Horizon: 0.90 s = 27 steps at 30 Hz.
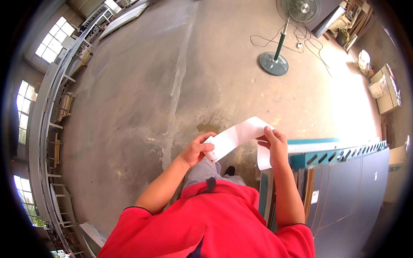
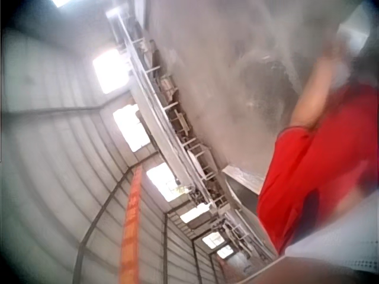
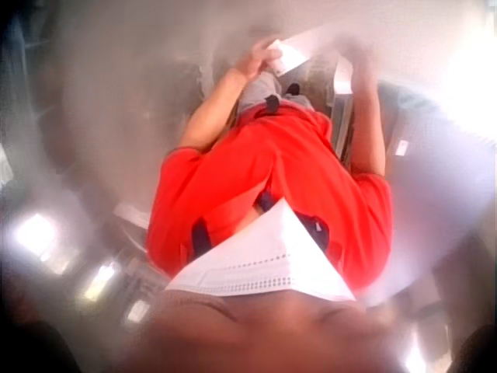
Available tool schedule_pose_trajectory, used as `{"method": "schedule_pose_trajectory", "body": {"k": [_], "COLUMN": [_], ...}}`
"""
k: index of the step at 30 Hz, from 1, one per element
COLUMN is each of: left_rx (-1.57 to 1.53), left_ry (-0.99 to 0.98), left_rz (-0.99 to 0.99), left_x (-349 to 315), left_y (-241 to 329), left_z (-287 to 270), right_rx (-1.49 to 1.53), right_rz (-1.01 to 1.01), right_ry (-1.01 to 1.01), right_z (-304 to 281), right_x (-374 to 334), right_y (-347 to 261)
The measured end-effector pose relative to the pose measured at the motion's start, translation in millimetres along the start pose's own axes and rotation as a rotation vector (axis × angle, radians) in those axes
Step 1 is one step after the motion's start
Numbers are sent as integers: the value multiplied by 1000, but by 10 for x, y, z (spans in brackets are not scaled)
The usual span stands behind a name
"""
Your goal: The person tears off labels from a roll and applies them to a large black sheet on a machine table. They walk around the workshop, retrieve gloves, and put them on before continuing to place labels on the sheet.
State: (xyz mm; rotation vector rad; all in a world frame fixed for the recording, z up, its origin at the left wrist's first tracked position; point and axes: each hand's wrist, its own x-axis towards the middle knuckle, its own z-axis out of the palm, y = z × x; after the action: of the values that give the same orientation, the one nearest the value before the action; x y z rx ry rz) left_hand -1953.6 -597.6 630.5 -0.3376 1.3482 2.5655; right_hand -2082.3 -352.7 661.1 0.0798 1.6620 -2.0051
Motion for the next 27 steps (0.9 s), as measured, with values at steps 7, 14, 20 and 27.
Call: {"method": "schedule_pose_trajectory", "body": {"k": [7, 14, 20, 27], "left_rx": [138, 559, 901, 892], "left_ry": [-180, -648, -1021, -925], "left_rz": [-88, -273, -393, -620], "left_x": [1959, 4147, 5696, 7284], "left_y": [805, 1310, 1230, 861], "left_z": [-60, 333, 1204, 2490], "right_rx": [-306, -558, -679, -603], "right_rz": [-260, -262, -188, -101], "right_ry": [-78, -158, 225, 459], "right_z": [-316, -545, -1489, -3022], "right_x": [1438, 2728, 3122, 3934], "right_y": [-659, -1217, -1552, -1827]}}
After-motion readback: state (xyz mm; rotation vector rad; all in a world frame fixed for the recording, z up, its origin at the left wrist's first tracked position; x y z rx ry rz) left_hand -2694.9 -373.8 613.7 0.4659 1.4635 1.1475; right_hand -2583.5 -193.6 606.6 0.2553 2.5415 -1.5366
